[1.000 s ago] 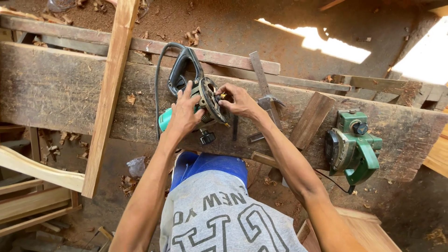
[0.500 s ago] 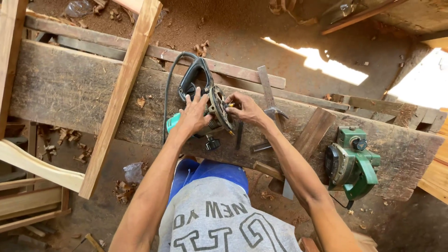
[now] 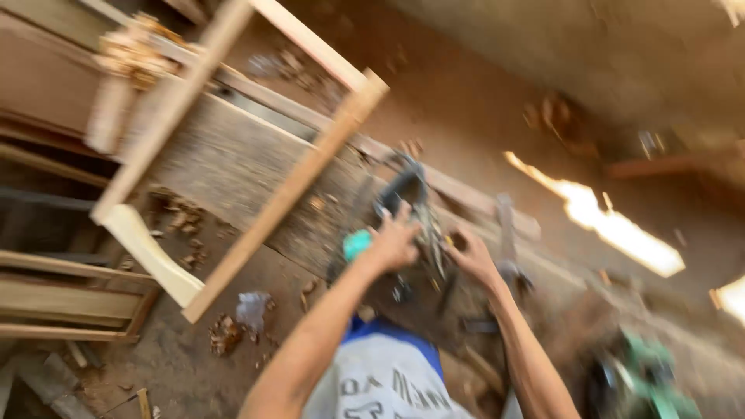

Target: Adjusting and reassembling a woodworking router on a workbench.

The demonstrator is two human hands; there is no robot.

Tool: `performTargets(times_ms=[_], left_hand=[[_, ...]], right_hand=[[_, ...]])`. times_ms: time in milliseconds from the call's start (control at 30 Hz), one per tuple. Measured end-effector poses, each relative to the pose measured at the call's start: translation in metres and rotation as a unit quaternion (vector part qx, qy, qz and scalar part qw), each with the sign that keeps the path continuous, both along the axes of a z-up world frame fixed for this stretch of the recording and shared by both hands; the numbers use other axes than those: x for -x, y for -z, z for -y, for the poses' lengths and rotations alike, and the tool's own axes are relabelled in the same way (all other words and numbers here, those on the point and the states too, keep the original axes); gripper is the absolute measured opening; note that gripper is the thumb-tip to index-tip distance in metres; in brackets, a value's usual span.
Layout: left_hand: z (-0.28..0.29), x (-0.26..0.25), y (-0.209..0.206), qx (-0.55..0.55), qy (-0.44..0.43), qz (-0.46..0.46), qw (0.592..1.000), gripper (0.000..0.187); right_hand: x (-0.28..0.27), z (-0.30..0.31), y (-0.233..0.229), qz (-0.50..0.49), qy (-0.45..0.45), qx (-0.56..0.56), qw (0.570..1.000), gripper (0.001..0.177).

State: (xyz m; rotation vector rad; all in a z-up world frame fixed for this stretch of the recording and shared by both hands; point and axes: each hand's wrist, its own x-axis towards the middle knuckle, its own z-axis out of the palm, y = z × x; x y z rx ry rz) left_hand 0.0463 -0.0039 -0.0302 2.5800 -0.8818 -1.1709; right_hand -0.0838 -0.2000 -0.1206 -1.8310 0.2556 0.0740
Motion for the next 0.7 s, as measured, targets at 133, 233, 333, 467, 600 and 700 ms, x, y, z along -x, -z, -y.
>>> performTargets(times_ms=[133,233,333,467,600,700], left_hand=[[0.000,-0.002,0.002,-0.002,-0.031,0.015,0.999,0.069],[0.000,0.002,0.008,0.014,-0.035,0.000,0.999,0.067],[0.000,0.007,0.012,0.046,-0.027,0.001,0.999,0.060],[0.003,0.010,0.015,0.041,-0.028,0.006,0.999,0.060],[0.004,0.010,0.037,0.052,-0.038,0.022,0.998,0.058],[0.006,0.011,0.038,0.049,-0.044,0.022,0.998,0.060]], right_hand=[[-0.011,-0.005,0.004,-0.029,-0.004,0.082,0.996,0.034],[-0.012,-0.005,0.003,-0.101,0.012,-0.136,0.985,0.020],[-0.009,-0.001,0.019,-0.136,0.019,-0.114,0.984,0.027],[-0.006,0.004,0.026,-0.115,0.006,-0.073,0.991,0.023],[-0.008,0.004,0.036,-0.122,0.007,-0.030,0.992,0.026],[-0.007,0.000,0.077,-0.218,0.044,-0.113,0.968,0.035]])
